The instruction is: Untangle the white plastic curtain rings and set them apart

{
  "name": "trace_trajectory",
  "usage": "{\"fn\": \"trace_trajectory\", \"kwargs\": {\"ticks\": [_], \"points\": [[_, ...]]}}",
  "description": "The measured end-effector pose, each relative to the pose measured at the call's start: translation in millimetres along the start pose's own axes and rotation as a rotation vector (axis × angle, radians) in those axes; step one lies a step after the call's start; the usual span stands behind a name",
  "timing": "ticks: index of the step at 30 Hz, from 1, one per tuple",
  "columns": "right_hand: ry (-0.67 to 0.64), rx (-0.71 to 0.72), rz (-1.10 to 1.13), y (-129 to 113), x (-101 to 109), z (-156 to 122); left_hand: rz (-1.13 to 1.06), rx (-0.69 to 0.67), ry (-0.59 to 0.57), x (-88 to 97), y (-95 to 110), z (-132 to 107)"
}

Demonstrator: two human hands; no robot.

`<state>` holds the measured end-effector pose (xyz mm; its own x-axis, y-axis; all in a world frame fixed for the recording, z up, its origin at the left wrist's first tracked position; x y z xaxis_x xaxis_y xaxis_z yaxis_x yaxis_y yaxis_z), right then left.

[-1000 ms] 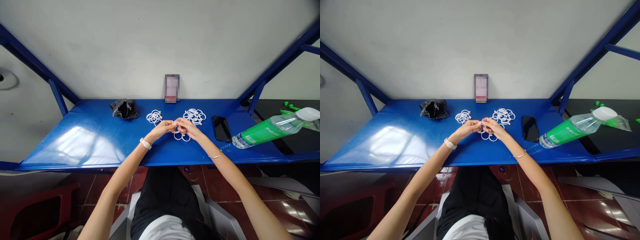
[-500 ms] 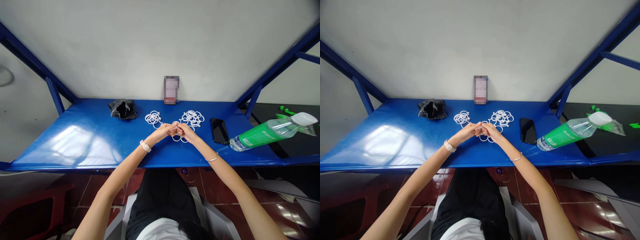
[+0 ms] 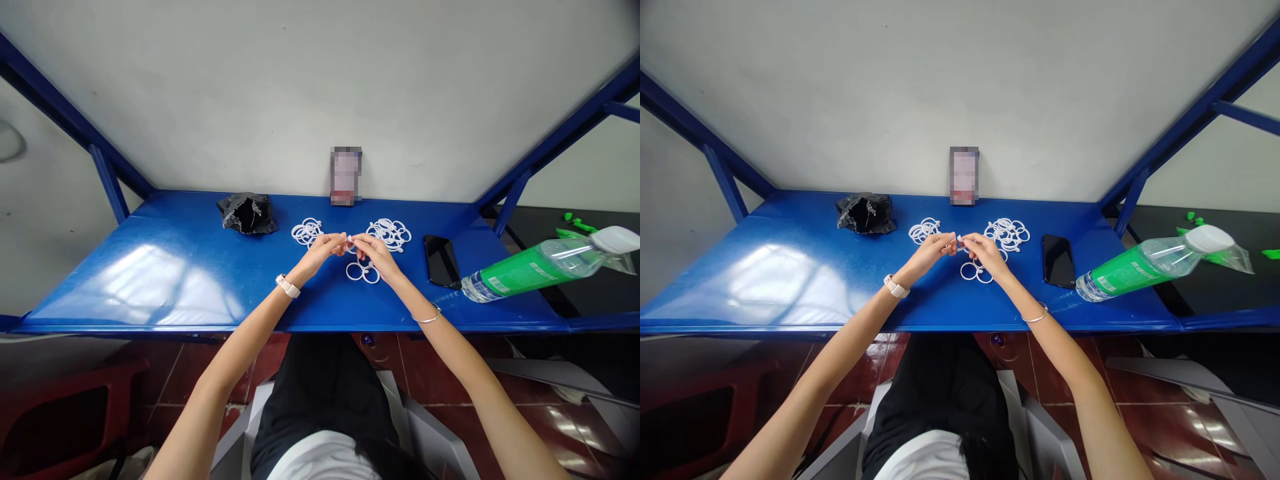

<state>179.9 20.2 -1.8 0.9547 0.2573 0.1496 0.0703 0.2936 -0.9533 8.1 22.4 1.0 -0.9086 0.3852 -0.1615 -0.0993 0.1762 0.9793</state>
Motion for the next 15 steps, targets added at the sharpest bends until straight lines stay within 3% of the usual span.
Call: {"fn": "trace_trajectory", "kwargs": {"ticks": [4, 7, 11, 15], "points": [[0.039, 0.217, -0.647, 3.3, 11.0, 0.6, 0.520, -0.190, 0.275, 15.2, -1.0, 3.7], [-0.030, 0.224, -0.972, 11.7, 14.7, -0.7, 0.994, -0.280, 0.431, 22.3, -2.9, 5.5], [-0.133, 0.161, -1.147, 21.4, 13.3, -3.3, 1.423, -0.157, 0.523, 24.1, -5.9, 5.6], [-0.188, 0.150, -1.155, 21.9, 10.6, -4.6, 1.555, -0.101, 0.584, 22.3, -6.4, 4.5]]}}
Point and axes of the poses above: each hand's wrist, its own z-axis towards the middle knuckle, its own x-axis out of the back of the hand, y = z × x, the point moved 1 cm from there along z, towards the middle knuckle, and after that the axes turned 10 degrees about x, right-handed, at the moved point
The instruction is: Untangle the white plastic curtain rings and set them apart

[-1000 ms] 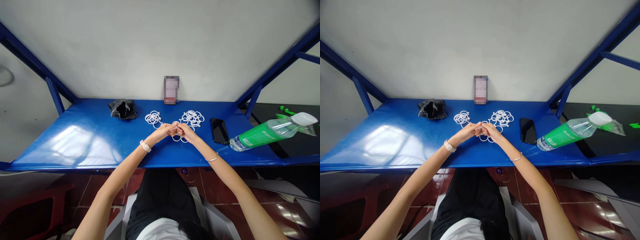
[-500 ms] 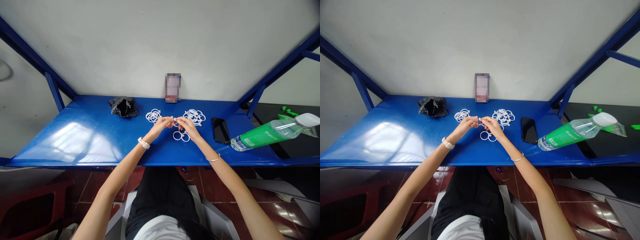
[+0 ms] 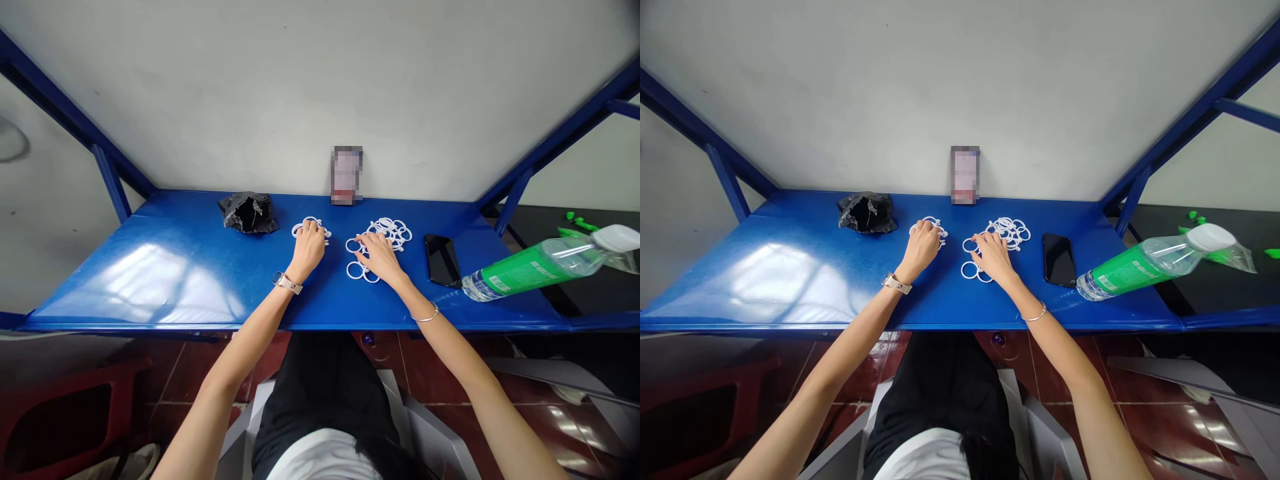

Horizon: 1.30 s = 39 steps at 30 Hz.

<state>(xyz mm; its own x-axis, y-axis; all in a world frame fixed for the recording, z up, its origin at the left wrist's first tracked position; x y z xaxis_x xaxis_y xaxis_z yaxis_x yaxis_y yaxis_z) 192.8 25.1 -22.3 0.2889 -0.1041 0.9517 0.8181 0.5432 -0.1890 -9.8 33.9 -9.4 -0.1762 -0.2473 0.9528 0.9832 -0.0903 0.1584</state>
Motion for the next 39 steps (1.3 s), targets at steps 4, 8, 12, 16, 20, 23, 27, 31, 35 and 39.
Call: {"fn": "trace_trajectory", "kwargs": {"ticks": [4, 8, 12, 16, 20, 23, 27, 31, 35, 39], "points": [[-0.036, 0.016, 0.016, -1.8, 1.4, 0.4, -0.099, -0.083, 0.087, -1.3, 1.3, -1.0], [0.027, 0.057, 0.060, -2.4, -0.1, 2.3, -0.310, -0.347, 0.071, -6.7, 6.9, -4.9], [0.150, 0.147, 0.311, -3.7, -1.1, 5.0, -0.439, -0.471, -0.037, -10.3, 13.0, -7.6], [0.107, 0.092, 0.710, -6.5, 3.6, 7.0, -0.688, -0.370, -0.177, -5.6, 12.1, -4.1], [0.057, -0.014, 1.134, -12.0, 15.3, 7.7, -1.175, -0.211, -0.441, 3.0, 11.3, -2.4], [0.032, -0.024, 1.342, -16.3, 20.5, 7.3, -1.427, -0.144, -0.585, 9.2, 14.0, -4.6], [0.003, 0.007, 1.392, -18.6, 16.1, 6.5, -1.417, -0.125, -0.693, 13.0, 18.5, -7.9], [-0.019, -0.007, 1.403, -18.8, 11.3, 6.2, -1.436, -0.127, -0.721, 11.4, 22.4, -10.7], [-0.032, -0.061, 1.465, -19.8, 12.5, 6.0, -1.569, -0.113, -0.745, 8.3, 27.7, -13.9], [-0.066, -0.118, 1.506, -22.3, 13.2, 6.4, -1.646, -0.068, -0.792, 2.8, 32.2, -16.1]]}}
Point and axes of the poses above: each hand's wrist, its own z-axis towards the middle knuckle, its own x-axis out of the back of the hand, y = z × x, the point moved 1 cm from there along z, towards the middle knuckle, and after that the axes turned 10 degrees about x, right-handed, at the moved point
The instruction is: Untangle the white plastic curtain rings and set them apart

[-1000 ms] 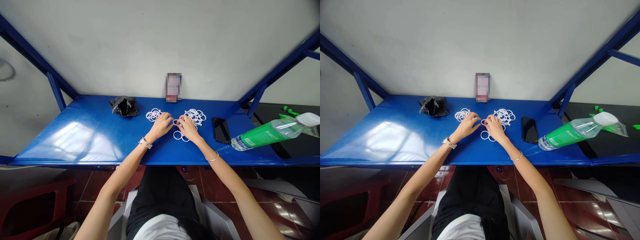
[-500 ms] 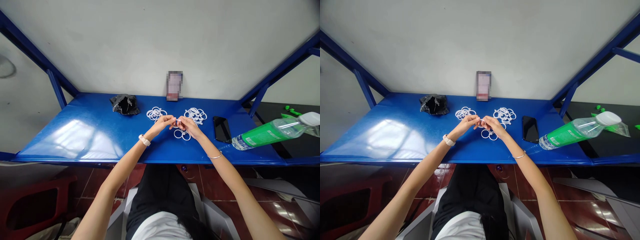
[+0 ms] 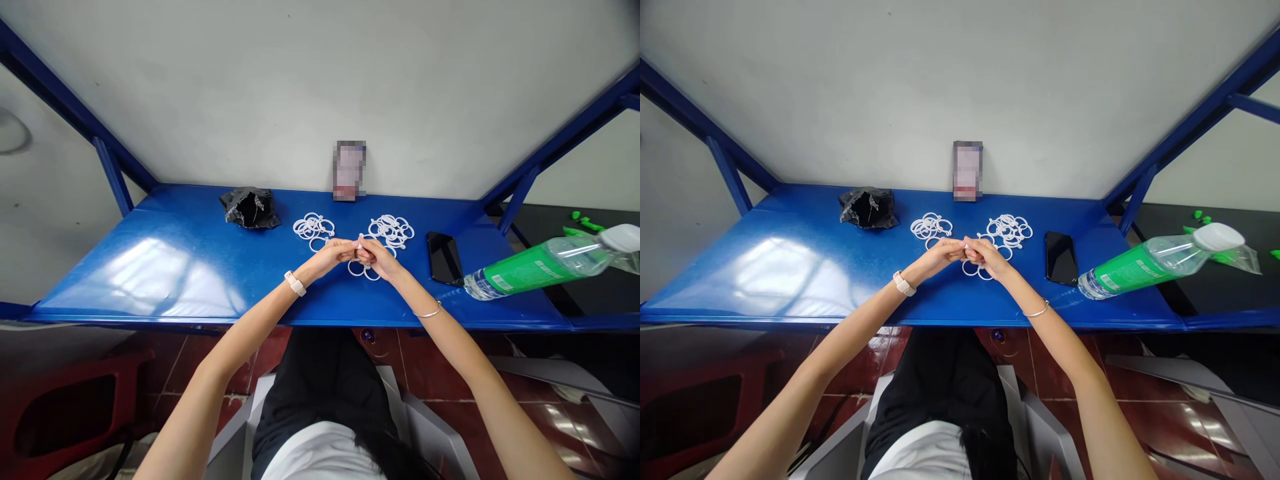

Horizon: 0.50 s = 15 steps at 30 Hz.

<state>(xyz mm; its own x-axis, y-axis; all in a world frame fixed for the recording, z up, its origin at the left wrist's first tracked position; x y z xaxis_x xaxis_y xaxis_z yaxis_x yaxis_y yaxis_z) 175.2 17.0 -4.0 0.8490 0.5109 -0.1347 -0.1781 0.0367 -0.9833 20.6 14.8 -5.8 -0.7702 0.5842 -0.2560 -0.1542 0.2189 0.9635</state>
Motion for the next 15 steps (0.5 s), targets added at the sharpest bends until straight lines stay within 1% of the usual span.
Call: {"fn": "trace_trajectory", "kwargs": {"ticks": [6, 9, 12, 15], "points": [[0.014, -0.029, 0.010, 0.3, -4.6, -0.2, 0.005, 0.023, 0.040, -0.6, -5.8, 3.5], [0.018, -0.032, -0.005, -0.4, -5.6, -0.2, 0.012, 0.046, 0.068, -2.2, -3.3, 2.9], [-0.010, -0.027, 0.014, -1.0, -6.2, 0.6, -0.018, 0.063, 0.093, -3.4, 0.6, 1.6], [-0.037, 0.000, 0.031, -0.9, -6.8, 1.4, -0.058, 0.051, 0.090, -2.9, 2.6, 0.8]]}}
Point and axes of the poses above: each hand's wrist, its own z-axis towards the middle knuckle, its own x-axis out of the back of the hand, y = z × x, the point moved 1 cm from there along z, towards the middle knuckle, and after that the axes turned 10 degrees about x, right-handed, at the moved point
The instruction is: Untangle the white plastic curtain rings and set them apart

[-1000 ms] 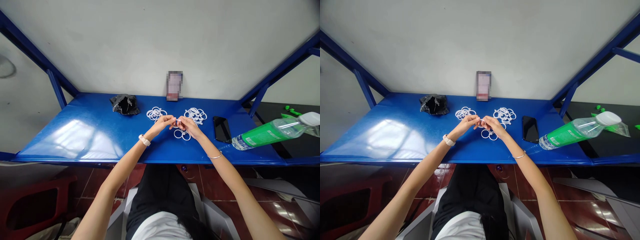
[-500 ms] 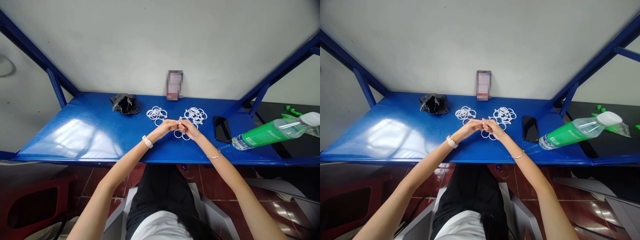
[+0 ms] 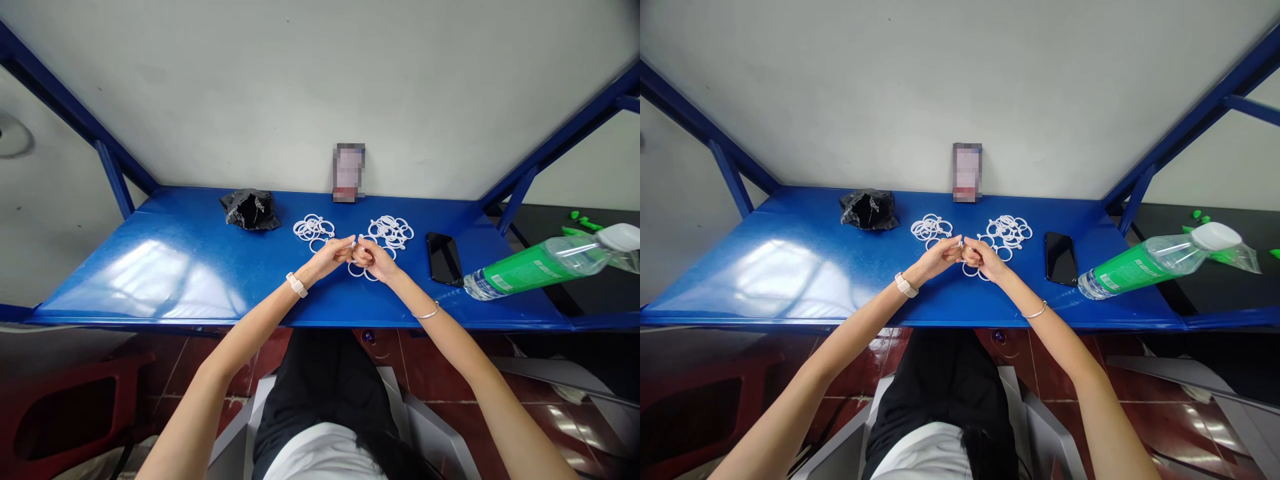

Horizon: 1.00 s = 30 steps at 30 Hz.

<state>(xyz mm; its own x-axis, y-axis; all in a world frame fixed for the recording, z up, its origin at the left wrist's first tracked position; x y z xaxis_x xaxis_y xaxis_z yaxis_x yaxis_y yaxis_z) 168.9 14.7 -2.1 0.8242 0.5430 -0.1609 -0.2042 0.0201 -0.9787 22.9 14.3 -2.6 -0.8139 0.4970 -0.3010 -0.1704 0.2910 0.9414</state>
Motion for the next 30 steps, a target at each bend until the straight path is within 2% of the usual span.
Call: {"fn": "trace_trajectory", "kwargs": {"ticks": [4, 7, 9, 12, 15, 18, 21, 23, 25, 26, 30], "points": [[0.029, 0.029, 0.014, 0.8, 0.1, -0.6, -0.027, -0.033, -0.017, 2.2, 1.0, -0.7], [0.118, 0.092, -0.045, -0.7, 3.2, -1.5, 0.016, -0.101, 0.056, 5.4, 4.9, -2.7], [0.175, 0.154, -0.193, -3.4, 7.6, -1.9, 0.139, -0.159, 0.144, 9.4, 8.7, -4.6], [0.211, 0.284, -0.589, -8.8, 16.5, -2.7, 0.409, -0.210, 0.310, 19.7, 12.1, -5.5], [0.127, 0.363, -1.027, -10.9, 24.1, -4.4, 0.779, -0.267, 0.525, 33.7, 9.5, -2.8], [-0.064, 0.263, -1.326, -6.7, 26.6, -6.7, 1.175, -0.315, 0.664, 45.1, 1.6, 1.9], [-0.161, 0.192, -1.442, -1.6, 23.7, -8.2, 1.366, -0.306, 0.745, 49.3, -4.9, 4.2], [-0.147, 0.195, -1.445, 0.1, 21.3, -7.7, 1.424, -0.311, 0.778, 46.9, -5.0, 3.2], [-0.086, 0.208, -1.411, 0.5, 20.7, -6.2, 1.448, -0.372, 0.740, 41.1, -2.1, 0.8], [-0.045, 0.211, -1.375, 0.4, 21.2, -5.3, 1.447, -0.424, 0.680, 37.3, -0.2, -0.5], [0.138, 0.175, -1.105, 1.2, 26.6, -2.6, 1.422, -0.594, 0.343, 22.2, 3.2, -4.2]]}}
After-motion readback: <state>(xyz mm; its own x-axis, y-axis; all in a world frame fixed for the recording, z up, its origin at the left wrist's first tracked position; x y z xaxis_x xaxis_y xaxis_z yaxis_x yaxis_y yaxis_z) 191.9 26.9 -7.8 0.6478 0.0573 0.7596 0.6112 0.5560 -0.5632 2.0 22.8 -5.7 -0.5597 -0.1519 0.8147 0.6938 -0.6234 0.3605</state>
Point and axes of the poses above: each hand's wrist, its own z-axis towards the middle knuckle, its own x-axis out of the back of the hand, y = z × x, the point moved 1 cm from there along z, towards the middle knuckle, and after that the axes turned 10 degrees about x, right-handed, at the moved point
